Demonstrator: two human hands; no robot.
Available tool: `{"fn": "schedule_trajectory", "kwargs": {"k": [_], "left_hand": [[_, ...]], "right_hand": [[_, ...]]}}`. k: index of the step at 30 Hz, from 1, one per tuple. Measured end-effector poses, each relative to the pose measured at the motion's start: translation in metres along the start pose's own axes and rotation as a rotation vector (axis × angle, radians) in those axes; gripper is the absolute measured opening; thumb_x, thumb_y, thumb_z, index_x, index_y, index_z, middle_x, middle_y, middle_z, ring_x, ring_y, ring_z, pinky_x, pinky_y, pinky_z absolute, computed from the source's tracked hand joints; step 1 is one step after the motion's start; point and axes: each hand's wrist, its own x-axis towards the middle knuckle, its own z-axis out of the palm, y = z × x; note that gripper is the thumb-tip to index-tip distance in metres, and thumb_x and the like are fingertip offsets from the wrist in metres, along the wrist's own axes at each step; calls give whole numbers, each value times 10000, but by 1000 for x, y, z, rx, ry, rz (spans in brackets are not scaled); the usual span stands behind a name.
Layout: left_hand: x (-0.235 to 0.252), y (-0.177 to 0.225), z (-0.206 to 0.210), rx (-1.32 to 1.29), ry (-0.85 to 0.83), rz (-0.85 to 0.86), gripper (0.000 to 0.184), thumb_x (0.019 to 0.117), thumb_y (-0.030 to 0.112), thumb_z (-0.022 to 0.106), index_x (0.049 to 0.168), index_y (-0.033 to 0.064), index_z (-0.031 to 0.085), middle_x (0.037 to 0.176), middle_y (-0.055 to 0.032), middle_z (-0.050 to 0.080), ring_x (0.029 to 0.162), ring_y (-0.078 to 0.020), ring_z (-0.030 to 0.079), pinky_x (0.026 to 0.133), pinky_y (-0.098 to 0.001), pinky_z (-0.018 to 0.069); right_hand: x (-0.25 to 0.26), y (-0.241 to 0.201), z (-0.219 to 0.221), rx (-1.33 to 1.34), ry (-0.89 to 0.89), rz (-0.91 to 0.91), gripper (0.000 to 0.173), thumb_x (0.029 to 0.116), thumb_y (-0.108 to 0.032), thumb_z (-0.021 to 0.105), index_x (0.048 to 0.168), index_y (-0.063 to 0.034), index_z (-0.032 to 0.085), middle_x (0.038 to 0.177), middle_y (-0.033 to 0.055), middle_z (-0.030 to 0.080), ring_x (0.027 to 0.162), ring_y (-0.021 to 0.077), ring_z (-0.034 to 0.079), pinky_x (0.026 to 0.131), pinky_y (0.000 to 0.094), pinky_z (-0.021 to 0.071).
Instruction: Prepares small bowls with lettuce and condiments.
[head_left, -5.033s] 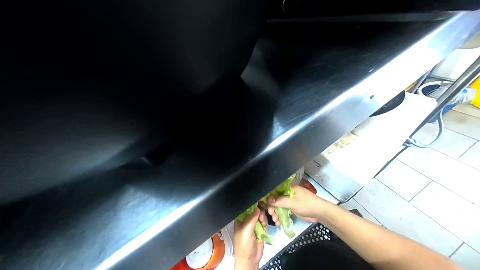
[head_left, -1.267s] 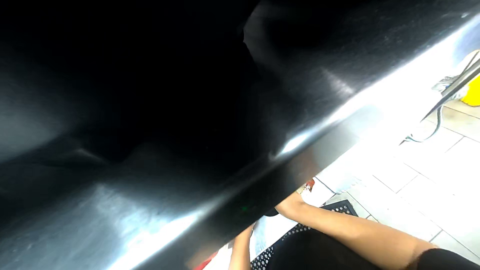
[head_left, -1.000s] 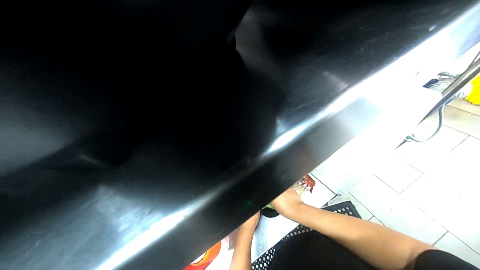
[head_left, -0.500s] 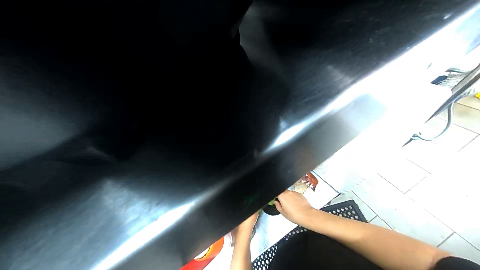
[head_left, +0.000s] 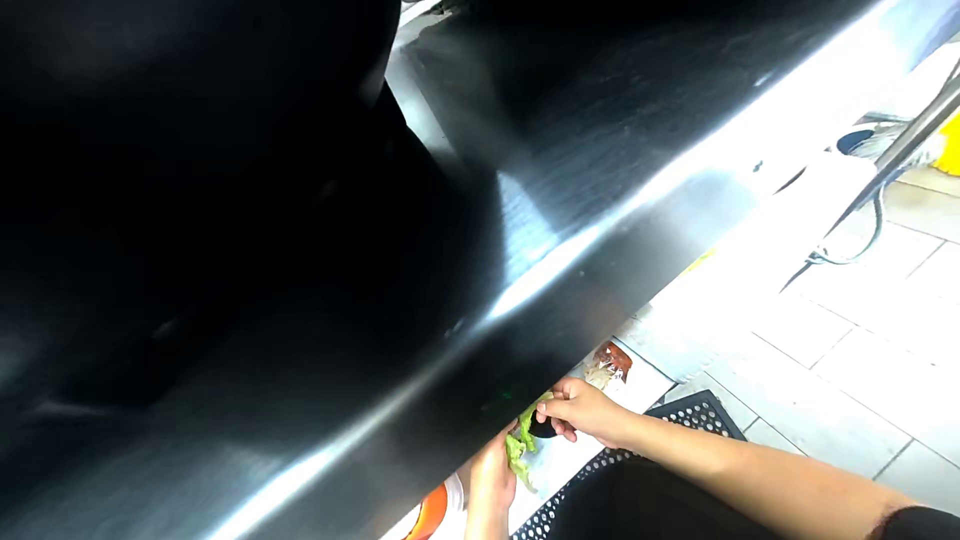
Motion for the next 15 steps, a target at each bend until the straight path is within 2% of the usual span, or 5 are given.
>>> {"fn": "schedule_trajectory", "kwargs": {"k": [4, 7, 9, 12, 15], "left_hand": [[-1, -1, 4, 4, -34, -34, 353, 905, 3, 626, 1244, -40, 538, 933, -185, 703, 739, -205, 701, 572, -321, 583], [-1, 0, 6, 33, -94, -81, 351, 971, 87, 654, 1276, -35, 530, 902, -193, 712, 661, -177, 679, 485, -259, 524], [0, -1, 8, 81, -118, -102, 347, 964, 107, 690, 1249, -47, 568, 907, -195, 718, 668, -181, 682, 500, -260, 530], [3, -6, 12, 113, -59, -104, 277, 927, 53, 736, 1159, -61, 636, 872, -193, 716, 674, -195, 678, 528, -282, 538], [6, -12, 15, 31, -12, -102, 205, 943, 24, 708, 1116, -67, 647, 848, -199, 704, 649, -204, 669, 517, -296, 545]], "right_hand": [[-4, -4, 2, -348, 60, -28, 319, 1058, -353, 531, 1235, -111, 638, 907, 7, 681, 638, 91, 610, 584, 274, 529], [-1, 2, -2, -744, 58, -237, 384, 1088, -311, 422, 1105, -37, 691, 959, 98, 696, 882, 186, 667, 854, 385, 542], [0, 6, -7, -992, 1, -376, 391, 1105, -277, 393, 1113, -17, 684, 1079, 165, 712, 1073, 292, 684, 991, 470, 526], [-1, 8, -7, -1230, -8, -473, 360, 1106, -272, 401, 1083, -32, 669, 1050, 170, 711, 1044, 332, 702, 923, 500, 564], [-2, 12, -7, -1318, 68, -563, 352, 1105, -293, 423, 1036, -58, 675, 958, 132, 718, 943, 294, 725, 834, 467, 598]]}}
